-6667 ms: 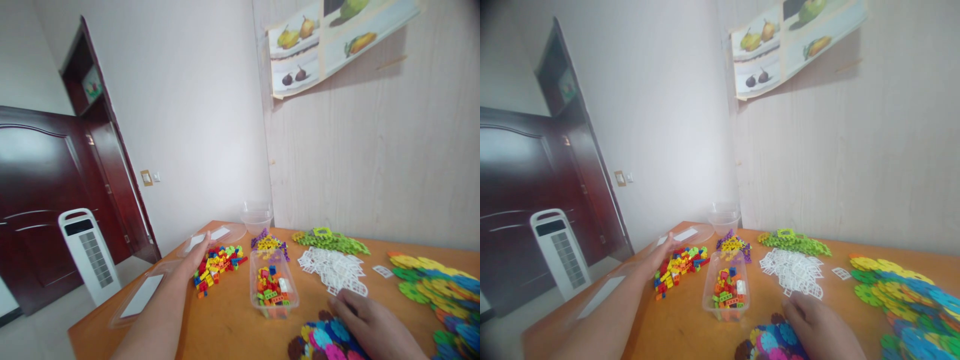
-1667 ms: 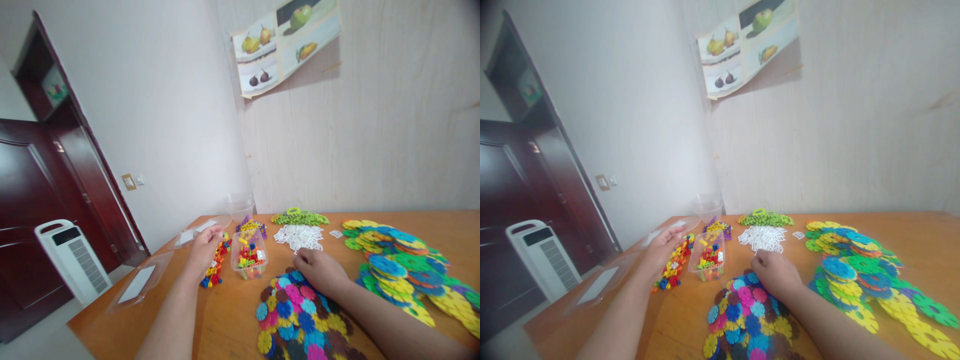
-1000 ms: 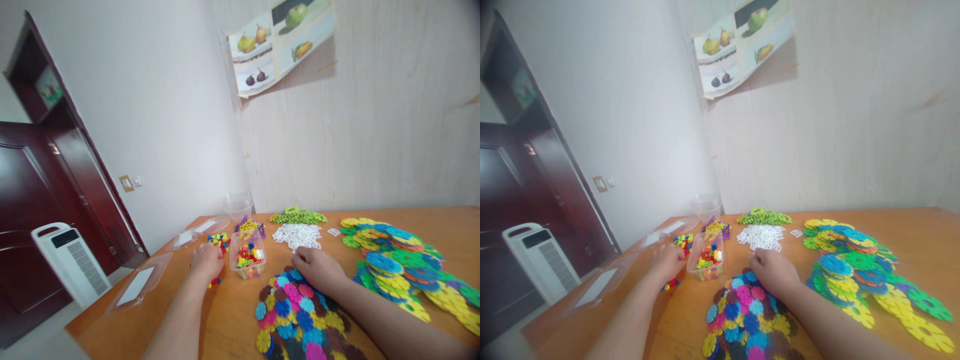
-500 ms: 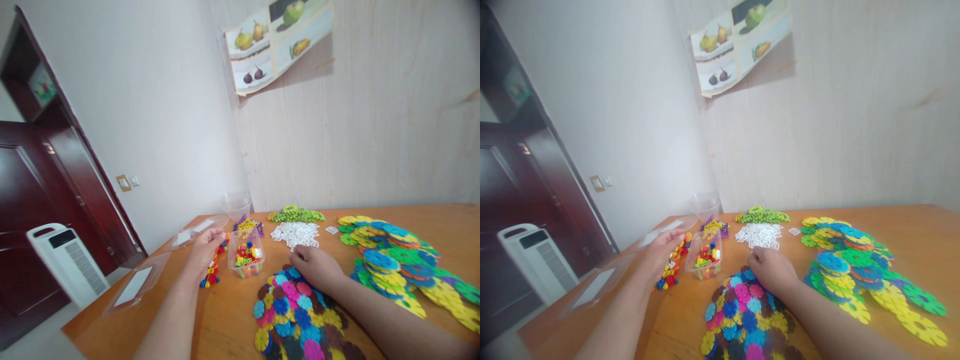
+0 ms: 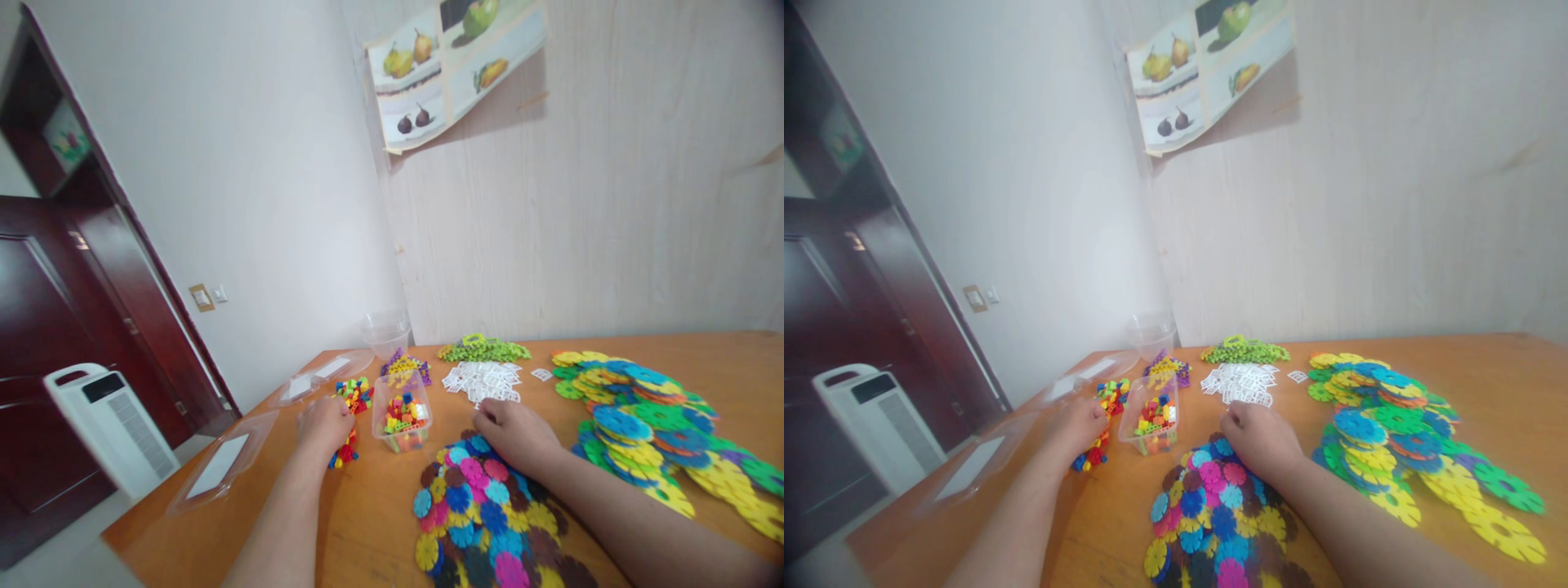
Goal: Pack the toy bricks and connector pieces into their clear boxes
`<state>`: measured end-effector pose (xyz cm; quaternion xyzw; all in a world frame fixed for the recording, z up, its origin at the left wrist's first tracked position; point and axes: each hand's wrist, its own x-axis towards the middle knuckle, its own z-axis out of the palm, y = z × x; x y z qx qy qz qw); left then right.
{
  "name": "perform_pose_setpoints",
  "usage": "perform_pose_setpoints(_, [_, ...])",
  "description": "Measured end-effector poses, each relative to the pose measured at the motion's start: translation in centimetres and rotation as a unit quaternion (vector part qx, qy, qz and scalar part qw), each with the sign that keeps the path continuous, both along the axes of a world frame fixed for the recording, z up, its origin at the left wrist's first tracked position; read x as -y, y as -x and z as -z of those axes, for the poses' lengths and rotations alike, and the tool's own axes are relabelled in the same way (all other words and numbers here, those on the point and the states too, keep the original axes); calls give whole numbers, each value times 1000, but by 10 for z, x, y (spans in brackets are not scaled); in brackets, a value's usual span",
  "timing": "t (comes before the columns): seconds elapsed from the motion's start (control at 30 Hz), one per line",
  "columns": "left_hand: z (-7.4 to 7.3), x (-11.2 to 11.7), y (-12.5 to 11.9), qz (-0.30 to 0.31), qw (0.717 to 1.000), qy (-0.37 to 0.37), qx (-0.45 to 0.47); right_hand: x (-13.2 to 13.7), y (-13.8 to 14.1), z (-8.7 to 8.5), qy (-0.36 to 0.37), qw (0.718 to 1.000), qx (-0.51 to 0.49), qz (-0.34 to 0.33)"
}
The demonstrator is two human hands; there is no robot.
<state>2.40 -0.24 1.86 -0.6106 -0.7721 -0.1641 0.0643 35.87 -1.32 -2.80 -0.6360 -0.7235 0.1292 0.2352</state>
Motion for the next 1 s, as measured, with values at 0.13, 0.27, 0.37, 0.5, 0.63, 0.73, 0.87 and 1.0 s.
perform_pose_setpoints(0.13, [0,1,-3,-2,1000,8,7,-1,0,1,-7,1000,-2,0])
perform_pose_setpoints(0.27, [1,0,-6,9,1000,19,5,-1,0,3,-11,1000,-3,-3])
perform_pose_setpoints(0.37, [2,0,-7,16,1000,24,-1,-1,0,3,-9,1000,0,-1])
perform_pose_setpoints(0.5, [3,-1,-7,18,1000,14,-13,0,-1,2,-6,1000,7,0])
perform_pose_setpoints(0.63, [0,-2,-10,15,1000,-14,15,0,0,1,-3,1000,3,-1])
perform_pose_setpoints(0.73, [-6,0,-17,44,984,-45,165,0,0,1,-3,1000,0,-2])
perform_pose_setpoints(0.87, [-17,8,-30,150,900,-99,397,0,0,1,-3,1000,4,2])
perform_pose_setpoints(1.0, [-20,10,-28,164,903,-98,384,0,-1,1,-4,1000,7,3])
